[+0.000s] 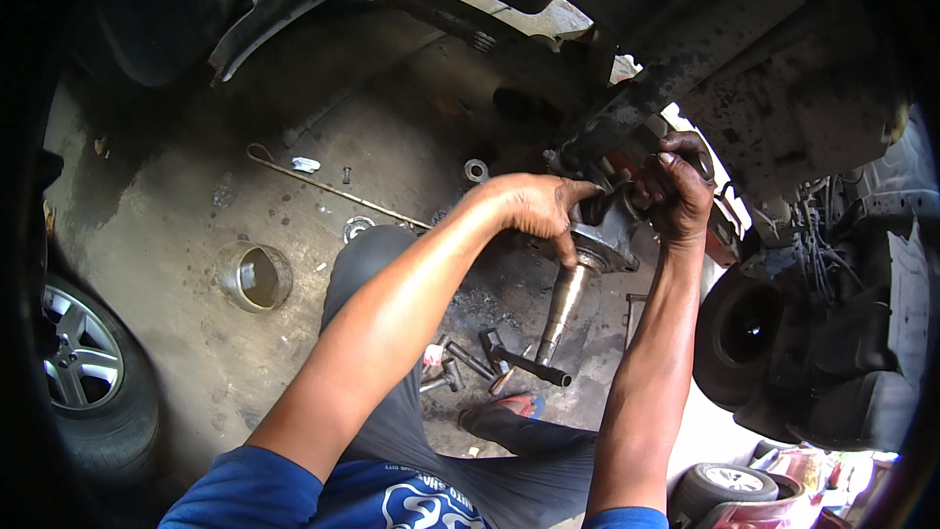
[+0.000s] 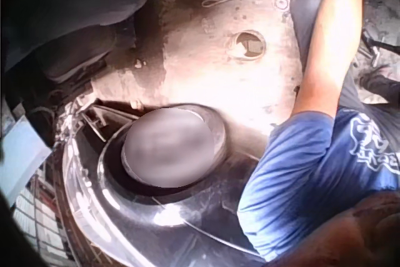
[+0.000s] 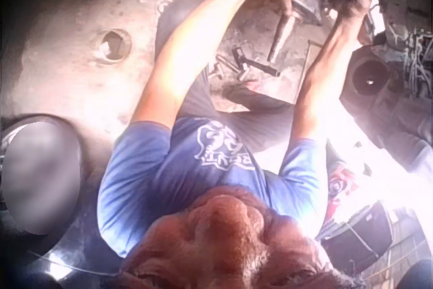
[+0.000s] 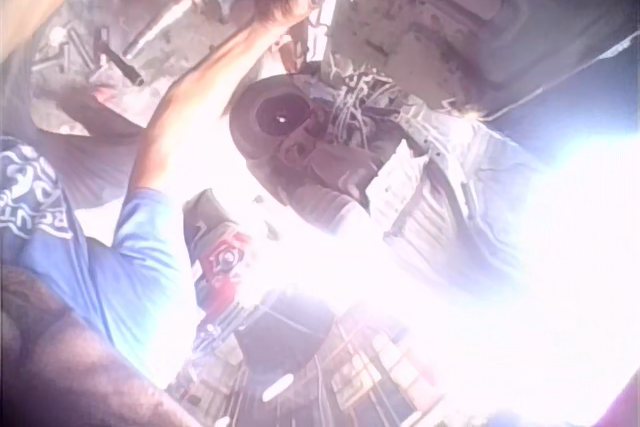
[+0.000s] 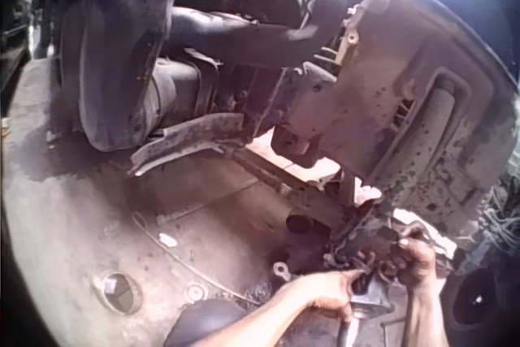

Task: The person is repairing a car's suspension system. They use a hammer and a screwdriver to remove and adjust components of the wheel hub assembly, including a bearing and a retaining clip.

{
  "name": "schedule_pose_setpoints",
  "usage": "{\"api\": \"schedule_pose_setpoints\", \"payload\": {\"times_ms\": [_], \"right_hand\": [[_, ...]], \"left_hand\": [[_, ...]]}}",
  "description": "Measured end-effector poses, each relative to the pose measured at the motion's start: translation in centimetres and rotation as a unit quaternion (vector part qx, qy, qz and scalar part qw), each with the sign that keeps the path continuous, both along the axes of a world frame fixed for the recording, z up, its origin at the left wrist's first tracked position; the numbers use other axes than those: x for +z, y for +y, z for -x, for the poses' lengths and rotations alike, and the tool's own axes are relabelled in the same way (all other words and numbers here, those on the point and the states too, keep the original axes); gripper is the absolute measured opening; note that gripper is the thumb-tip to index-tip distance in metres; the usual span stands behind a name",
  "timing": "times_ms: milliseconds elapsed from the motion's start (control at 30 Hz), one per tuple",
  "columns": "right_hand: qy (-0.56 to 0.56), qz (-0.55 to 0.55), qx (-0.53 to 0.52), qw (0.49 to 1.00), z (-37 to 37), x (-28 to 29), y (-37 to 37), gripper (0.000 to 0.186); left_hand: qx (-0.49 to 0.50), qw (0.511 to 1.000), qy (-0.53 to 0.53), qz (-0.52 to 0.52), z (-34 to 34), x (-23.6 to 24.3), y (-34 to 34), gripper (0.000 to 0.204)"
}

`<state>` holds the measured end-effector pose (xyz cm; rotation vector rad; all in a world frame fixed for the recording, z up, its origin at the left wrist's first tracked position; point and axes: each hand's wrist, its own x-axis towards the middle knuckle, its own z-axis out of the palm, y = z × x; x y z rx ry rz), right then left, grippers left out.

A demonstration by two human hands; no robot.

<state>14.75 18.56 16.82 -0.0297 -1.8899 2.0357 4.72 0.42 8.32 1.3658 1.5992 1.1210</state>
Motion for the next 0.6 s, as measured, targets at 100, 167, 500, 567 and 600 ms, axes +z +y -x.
{"api": "schedule_pose_setpoints", "payload": {"times_ms": [100,167,500,567,600], "right_hand": [[0.004,-0.021,-0.048,0.999,0.1,0.0,-0.2,0.017],[0.010,-0.025,-0.039,0.999,0.1,0.1,-0.4,0.017],[0.009,-0.030,-0.086,0.996,-0.1,0.0,-0.9,0.021],[0.015,-0.036,-0.085,0.996,-0.1,-0.1,-1.0,0.020],[0.013,-0.033,-0.081,0.996,-0.1,-0.1,-1.1,0.019]], "left_hand": [[-0.073,0.996,-0.030,0.047,3.2,0.7,0.3,0.106],[-0.060,0.997,0.043,0.021,5.2,1.4,1.0,0.090],[-0.201,0.979,0.043,0.002,5.9,0.3,6.1,0.095],[-0.189,0.981,0.030,0.003,5.5,-0.4,6.7,0.093],[-0.189,0.982,0.029,-0.011,5.5,-0.6,6.9,0.089]]}}
